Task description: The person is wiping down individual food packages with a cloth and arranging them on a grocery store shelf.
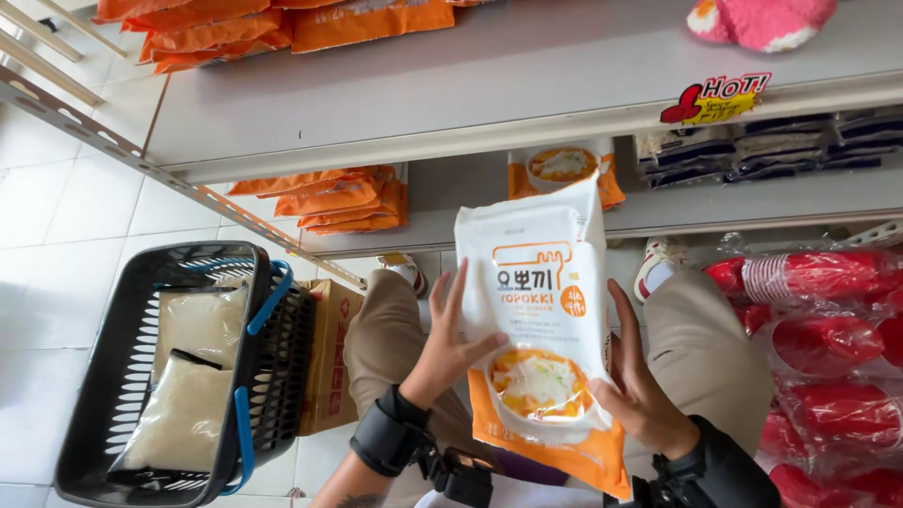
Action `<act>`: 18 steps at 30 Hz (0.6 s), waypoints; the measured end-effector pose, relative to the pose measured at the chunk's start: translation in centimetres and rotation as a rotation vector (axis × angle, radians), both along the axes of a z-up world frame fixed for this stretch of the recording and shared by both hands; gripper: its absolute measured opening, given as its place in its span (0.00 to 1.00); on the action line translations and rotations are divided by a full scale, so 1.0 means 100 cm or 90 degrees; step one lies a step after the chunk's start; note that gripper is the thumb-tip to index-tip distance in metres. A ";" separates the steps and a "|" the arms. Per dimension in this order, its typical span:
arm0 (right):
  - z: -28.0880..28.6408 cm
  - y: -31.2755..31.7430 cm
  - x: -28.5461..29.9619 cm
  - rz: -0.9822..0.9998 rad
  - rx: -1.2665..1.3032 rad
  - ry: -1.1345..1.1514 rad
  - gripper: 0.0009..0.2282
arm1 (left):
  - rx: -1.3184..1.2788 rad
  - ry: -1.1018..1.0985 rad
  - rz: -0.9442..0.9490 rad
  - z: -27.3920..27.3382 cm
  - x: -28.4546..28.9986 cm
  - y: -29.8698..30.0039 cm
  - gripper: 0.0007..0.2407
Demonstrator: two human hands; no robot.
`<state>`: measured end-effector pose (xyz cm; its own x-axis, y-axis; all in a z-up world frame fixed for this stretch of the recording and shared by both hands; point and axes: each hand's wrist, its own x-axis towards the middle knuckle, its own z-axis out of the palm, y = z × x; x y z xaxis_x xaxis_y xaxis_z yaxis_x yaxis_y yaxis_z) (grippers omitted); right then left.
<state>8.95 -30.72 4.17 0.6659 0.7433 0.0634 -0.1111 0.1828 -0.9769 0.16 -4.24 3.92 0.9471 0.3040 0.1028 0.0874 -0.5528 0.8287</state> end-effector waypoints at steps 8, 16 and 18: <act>0.037 -0.015 0.006 0.047 0.017 -0.032 0.45 | -0.459 0.007 -0.162 0.075 -0.015 0.024 0.39; 0.109 -0.018 0.067 0.143 0.137 -0.253 0.48 | -0.476 -0.183 -0.069 0.178 0.059 0.054 0.28; 0.113 -0.013 0.085 0.138 0.196 -0.360 0.47 | -0.486 -0.205 -0.049 0.185 0.087 0.059 0.26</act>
